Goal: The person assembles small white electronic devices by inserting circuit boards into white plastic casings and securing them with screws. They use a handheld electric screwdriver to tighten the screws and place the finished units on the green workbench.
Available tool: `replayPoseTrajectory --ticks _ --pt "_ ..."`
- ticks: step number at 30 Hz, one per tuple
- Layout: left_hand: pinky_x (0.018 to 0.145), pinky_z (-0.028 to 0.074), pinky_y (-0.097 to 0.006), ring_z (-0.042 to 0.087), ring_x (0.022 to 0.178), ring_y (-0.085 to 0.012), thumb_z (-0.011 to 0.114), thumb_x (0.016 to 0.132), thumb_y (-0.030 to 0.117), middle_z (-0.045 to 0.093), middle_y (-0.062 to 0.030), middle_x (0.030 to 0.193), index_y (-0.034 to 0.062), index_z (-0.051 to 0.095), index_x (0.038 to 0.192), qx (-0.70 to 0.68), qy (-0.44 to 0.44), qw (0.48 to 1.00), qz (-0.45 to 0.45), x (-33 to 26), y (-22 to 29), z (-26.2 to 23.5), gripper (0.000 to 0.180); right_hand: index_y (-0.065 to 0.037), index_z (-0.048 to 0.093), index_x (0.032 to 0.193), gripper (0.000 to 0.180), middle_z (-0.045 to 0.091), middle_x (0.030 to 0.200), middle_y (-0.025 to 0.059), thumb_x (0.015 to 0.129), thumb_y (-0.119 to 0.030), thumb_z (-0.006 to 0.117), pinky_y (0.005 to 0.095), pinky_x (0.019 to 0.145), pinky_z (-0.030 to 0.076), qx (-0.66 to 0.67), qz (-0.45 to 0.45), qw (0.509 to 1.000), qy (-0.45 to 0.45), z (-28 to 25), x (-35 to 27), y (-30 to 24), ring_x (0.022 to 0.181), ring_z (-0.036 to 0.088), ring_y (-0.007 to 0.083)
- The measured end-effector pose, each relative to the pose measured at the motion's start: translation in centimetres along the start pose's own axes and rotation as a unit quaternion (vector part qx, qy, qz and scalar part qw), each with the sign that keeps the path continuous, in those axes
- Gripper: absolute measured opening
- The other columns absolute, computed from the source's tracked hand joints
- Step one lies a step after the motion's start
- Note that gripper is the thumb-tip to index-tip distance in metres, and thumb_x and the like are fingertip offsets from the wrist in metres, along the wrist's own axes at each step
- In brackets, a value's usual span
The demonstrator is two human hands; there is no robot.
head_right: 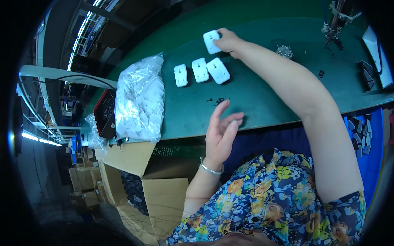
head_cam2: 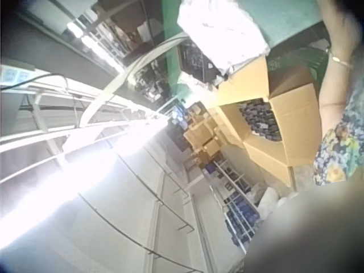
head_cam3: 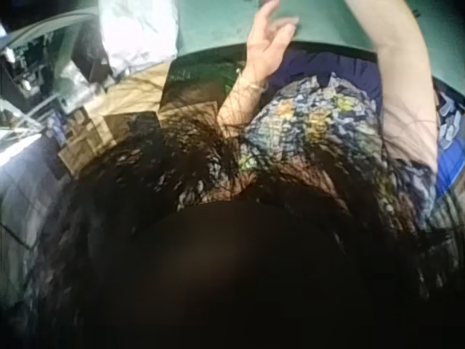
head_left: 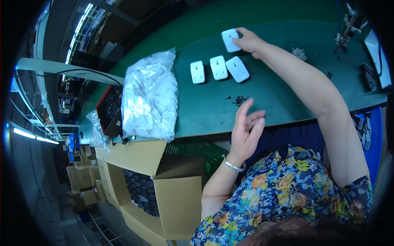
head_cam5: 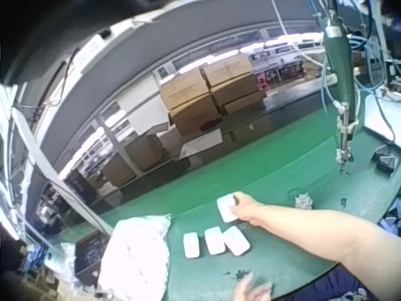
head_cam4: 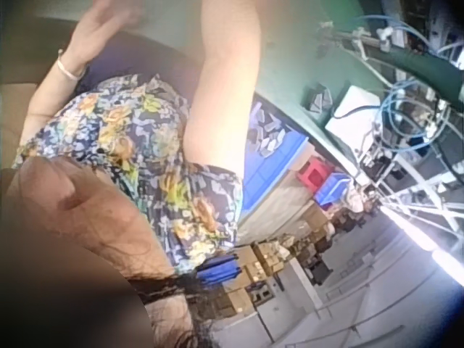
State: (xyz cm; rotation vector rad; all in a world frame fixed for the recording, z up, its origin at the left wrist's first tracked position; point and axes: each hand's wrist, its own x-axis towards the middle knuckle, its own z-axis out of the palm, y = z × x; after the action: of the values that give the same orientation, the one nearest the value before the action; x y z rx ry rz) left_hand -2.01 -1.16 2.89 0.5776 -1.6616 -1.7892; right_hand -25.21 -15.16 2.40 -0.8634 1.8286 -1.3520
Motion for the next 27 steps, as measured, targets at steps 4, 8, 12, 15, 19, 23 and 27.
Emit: replayPoseTrajectory --ticks 4,8,12,15,19,23,27 --pt "0.083 0.046 -0.030 0.056 0.101 -0.0212 0.046 0.087 -0.001 0.037 -0.0160 0.131 -0.0031 0.029 0.130 -0.015 0.018 0.999 -0.047 -1.5 0.5 0.0 0.047 -0.007 0.042 0.127 0.048 0.055 0.112 0.0146 0.081 -0.009 0.057 0.0329 0.080 0.047 -0.037 0.004 0.999 -0.012 1.1 1.5 -0.8 0.099 0.055 0.0228" --pt "0.080 0.048 -0.032 0.058 0.096 -0.0234 0.046 0.087 0.000 0.040 -0.0183 0.128 -0.0010 0.033 0.128 -0.018 0.018 0.999 -0.029 -1.6 0.5 0.9 0.043 -0.010 0.049 0.121 0.044 0.055 0.113 0.0168 0.077 -0.010 0.056 0.0349 0.083 0.047 -0.092 -0.047 0.995 -0.001 0.0 3.6 1.5 0.100 0.056 0.0274" --pt "0.080 0.050 -0.032 0.059 0.095 -0.0225 0.048 0.087 0.001 0.043 -0.0186 0.126 -0.0028 0.037 0.125 -0.015 0.011 0.999 -0.032 -2.2 -0.2 0.6 0.040 -0.018 0.051 0.121 0.042 0.048 0.121 0.0163 0.080 -0.025 0.055 0.0384 0.094 0.040 -0.280 0.021 0.957 0.071 0.6 1.1 -0.4 0.109 0.048 0.0323" --pt "0.079 0.050 -0.032 0.059 0.094 -0.0214 0.050 0.087 0.002 0.047 -0.0186 0.123 -0.0044 0.040 0.122 -0.012 0.003 0.999 -0.042 -2.0 0.0 1.3 0.037 -0.017 0.050 0.121 0.042 0.046 0.123 0.0143 0.081 -0.028 0.055 0.0373 0.094 0.039 -0.277 0.053 0.958 0.045 0.0 2.3 0.5 0.113 0.044 0.0308" --pt "0.083 0.048 -0.031 0.058 0.095 -0.0183 0.051 0.086 0.000 0.050 -0.0150 0.118 -0.0037 0.040 0.122 -0.001 -0.009 0.998 -0.058 -2.3 0.2 1.0 0.038 -0.007 0.049 0.120 0.046 0.045 0.122 0.0159 0.083 -0.033 0.054 0.0389 0.097 0.034 -0.258 0.046 0.965 0.028 0.5 1.6 0.3 0.114 0.042 0.0314" --pt "0.080 0.049 -0.030 0.059 0.093 -0.0193 0.050 0.086 0.001 0.050 -0.0170 0.118 -0.0045 0.042 0.120 0.033 -0.016 0.998 -0.047 -2.0 0.6 1.2 0.035 0.000 0.045 0.119 0.053 0.046 0.119 0.0197 0.081 -0.037 0.057 0.0400 0.094 0.036 -0.127 0.027 0.988 0.085 -0.2 0.3 0.3 0.112 0.044 0.0317" --pt "0.081 0.049 -0.030 0.059 0.092 -0.0197 0.051 0.086 0.000 0.052 -0.0175 0.116 -0.0051 0.044 0.117 0.052 -0.044 0.996 -0.049 -2.0 0.3 1.3 0.032 0.000 0.047 0.114 0.044 0.049 0.114 0.0183 0.083 -0.031 0.056 0.0361 0.090 0.040 -0.046 -0.137 0.989 0.043 -3.6 -8.0 0.5 0.107 0.048 0.0288"
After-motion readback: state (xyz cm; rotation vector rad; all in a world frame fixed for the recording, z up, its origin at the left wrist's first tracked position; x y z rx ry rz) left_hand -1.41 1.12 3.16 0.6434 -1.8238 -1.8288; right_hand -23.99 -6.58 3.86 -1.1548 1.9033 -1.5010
